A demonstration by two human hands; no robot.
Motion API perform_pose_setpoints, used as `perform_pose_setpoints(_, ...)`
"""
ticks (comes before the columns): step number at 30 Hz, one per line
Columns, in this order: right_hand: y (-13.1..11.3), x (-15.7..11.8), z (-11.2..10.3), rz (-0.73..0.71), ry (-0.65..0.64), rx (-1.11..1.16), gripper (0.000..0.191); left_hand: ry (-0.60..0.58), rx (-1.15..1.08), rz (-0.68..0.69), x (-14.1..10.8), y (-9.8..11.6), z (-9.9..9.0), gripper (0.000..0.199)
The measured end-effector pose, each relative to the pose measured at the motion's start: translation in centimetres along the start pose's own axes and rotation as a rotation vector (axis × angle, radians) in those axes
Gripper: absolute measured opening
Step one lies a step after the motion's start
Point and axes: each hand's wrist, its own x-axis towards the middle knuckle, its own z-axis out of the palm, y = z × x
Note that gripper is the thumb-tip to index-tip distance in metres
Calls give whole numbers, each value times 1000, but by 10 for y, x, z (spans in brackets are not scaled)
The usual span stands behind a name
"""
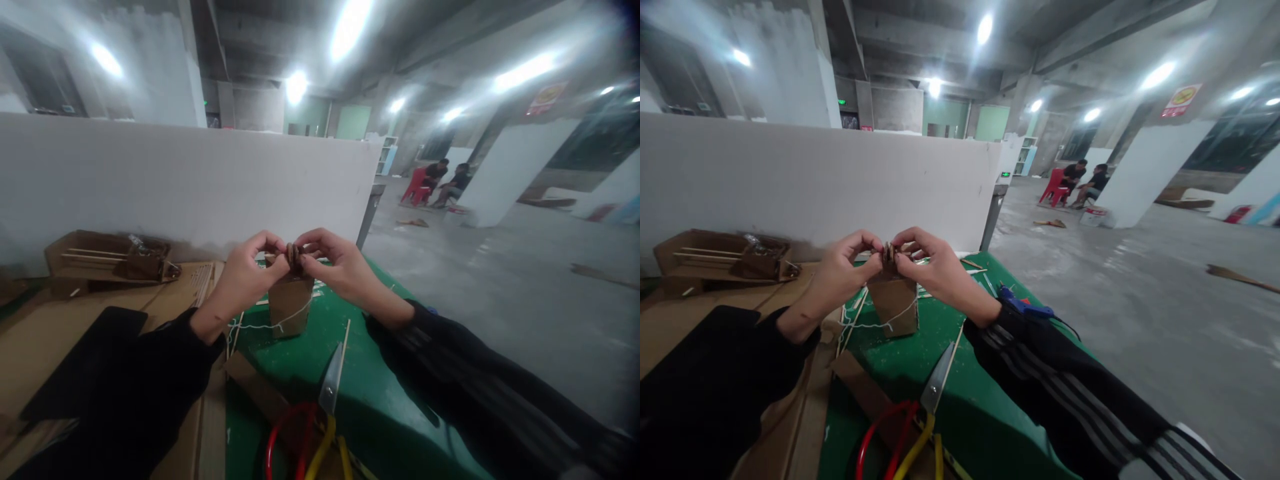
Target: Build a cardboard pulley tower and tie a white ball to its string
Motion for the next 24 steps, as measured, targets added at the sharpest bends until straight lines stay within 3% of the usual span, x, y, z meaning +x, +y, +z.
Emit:
perform_pose_setpoints(7,-4,0,1,88,-4,-28,12,7,95,50,0,1,-5,6)
perform_pose_setpoints(14,-20,2,-6,147,-178,-11,23,-22,88,46,-1,4,-7,8)
perform_pose_setpoints(24,-5,-1,-3,-24,-107,-6,30,-3,109,42,-1,5,-6,7)
